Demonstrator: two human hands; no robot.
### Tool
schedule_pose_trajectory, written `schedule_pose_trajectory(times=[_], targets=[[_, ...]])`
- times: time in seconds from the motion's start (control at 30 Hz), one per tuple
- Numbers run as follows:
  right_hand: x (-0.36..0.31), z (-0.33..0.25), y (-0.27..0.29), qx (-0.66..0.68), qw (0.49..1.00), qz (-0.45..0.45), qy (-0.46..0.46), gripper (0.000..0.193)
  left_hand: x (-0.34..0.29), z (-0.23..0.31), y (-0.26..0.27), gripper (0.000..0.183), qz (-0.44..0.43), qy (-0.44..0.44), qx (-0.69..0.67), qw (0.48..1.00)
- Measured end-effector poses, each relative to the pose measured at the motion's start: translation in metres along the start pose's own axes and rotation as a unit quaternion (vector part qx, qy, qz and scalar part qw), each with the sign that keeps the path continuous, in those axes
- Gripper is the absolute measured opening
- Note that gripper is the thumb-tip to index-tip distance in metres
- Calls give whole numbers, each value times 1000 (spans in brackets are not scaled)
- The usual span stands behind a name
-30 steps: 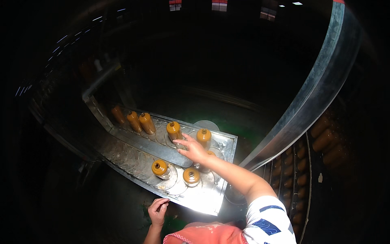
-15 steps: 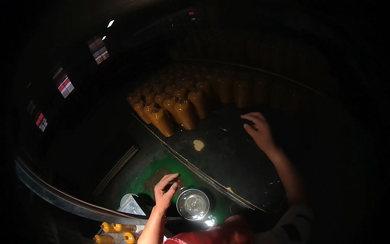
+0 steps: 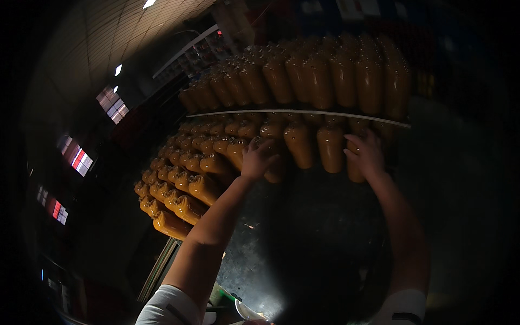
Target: The person repeatedly picks up amber bottles from a rotating rack, fills them from a metal bowl, and places them onto a conveyor belt. The process is continuous and repetitive, with the person handling two bottles at a time.
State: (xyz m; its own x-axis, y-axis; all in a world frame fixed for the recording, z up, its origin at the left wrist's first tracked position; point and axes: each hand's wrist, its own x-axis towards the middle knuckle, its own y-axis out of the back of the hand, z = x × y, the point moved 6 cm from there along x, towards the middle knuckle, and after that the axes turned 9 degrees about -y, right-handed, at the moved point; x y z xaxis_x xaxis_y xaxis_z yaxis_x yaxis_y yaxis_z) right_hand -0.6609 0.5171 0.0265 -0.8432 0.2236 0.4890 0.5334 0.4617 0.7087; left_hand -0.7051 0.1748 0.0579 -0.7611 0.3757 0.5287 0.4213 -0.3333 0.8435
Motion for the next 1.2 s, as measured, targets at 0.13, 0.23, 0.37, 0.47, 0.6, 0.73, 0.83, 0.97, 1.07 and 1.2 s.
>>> schedule_pose_trajectory(times=[0.13,0.23,0.37,0.47,0.6,0.73,0.83,0.97,1.07,1.2], targets=[[-3,-5,22,31,999,19,-28,45,2,12,-12,51,67,84,-64,992],[-29,-6,29,42,997,60,-15,44,-10,11,2,51,60,72,-112,989],[-86,-5,53,92,986,142,2,41,-60,24,35,48,109,41,-88,989],[-138,10,67,216,959,179,-35,43,-127,19,72,50,193,107,-173,960],[-220,-25,84,505,843,93,-163,36,-256,-13,115,55,271,194,-371,867],[-308,-111,76,678,668,-52,-302,37,-395,-4,166,64,302,341,-643,616],[-374,-212,36,744,504,-196,-393,47,-491,-35,173,65,196,331,-785,485],[-455,-318,-7,763,348,-326,-436,58,-584,-24,185,63,266,451,-786,328],[-504,-378,-42,734,290,-389,-475,55,-640,-41,175,61,304,495,-756,302],[-545,-417,-72,710,259,-430,-494,51,-676,-36,159,59,332,505,-779,164]])
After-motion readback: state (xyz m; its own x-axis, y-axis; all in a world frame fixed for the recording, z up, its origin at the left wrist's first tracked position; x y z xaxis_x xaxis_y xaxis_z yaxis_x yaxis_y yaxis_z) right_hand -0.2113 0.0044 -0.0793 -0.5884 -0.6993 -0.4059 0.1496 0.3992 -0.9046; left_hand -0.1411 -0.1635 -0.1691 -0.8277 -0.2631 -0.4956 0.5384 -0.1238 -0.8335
